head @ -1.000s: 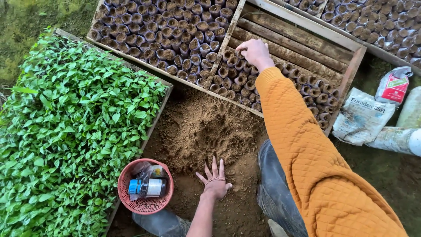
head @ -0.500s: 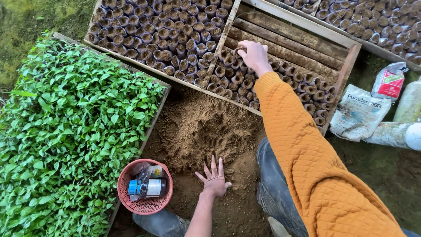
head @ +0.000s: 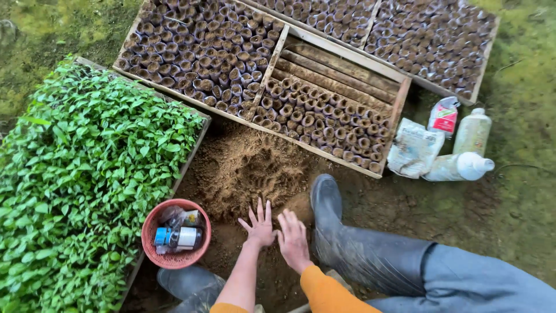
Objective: The person is picking up seeds from a small basket and carefully placing them into pre-formed soil blocks in a seedling tray.
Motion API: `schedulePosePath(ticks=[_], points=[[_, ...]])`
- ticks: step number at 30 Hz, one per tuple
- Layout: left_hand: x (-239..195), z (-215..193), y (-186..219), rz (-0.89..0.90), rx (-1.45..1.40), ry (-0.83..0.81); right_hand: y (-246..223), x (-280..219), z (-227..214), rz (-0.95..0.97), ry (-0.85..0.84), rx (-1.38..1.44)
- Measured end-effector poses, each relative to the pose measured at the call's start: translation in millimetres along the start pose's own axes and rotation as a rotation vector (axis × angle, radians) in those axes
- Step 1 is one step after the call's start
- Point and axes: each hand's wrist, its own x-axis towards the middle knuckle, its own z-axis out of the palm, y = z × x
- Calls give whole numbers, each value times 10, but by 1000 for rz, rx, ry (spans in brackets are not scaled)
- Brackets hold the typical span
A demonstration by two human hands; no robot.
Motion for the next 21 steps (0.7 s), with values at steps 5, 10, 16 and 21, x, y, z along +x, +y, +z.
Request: schedulePosePath(ticks=[5, 10, 16, 21], points=[[-357, -185, -34, 16, -181, 134, 280, 48, 42, -1, -178, -242], [-539, -391, -43, 85, -583, 309, 83, 376, -82, 47, -205, -178], [-1040, -852, 98, 50, -1890, 310, -447, 412, -151, -531, 94, -101], [-588, -511, -296, 49, -2332, 256, -640, 493, -253, -338, -166, -154]])
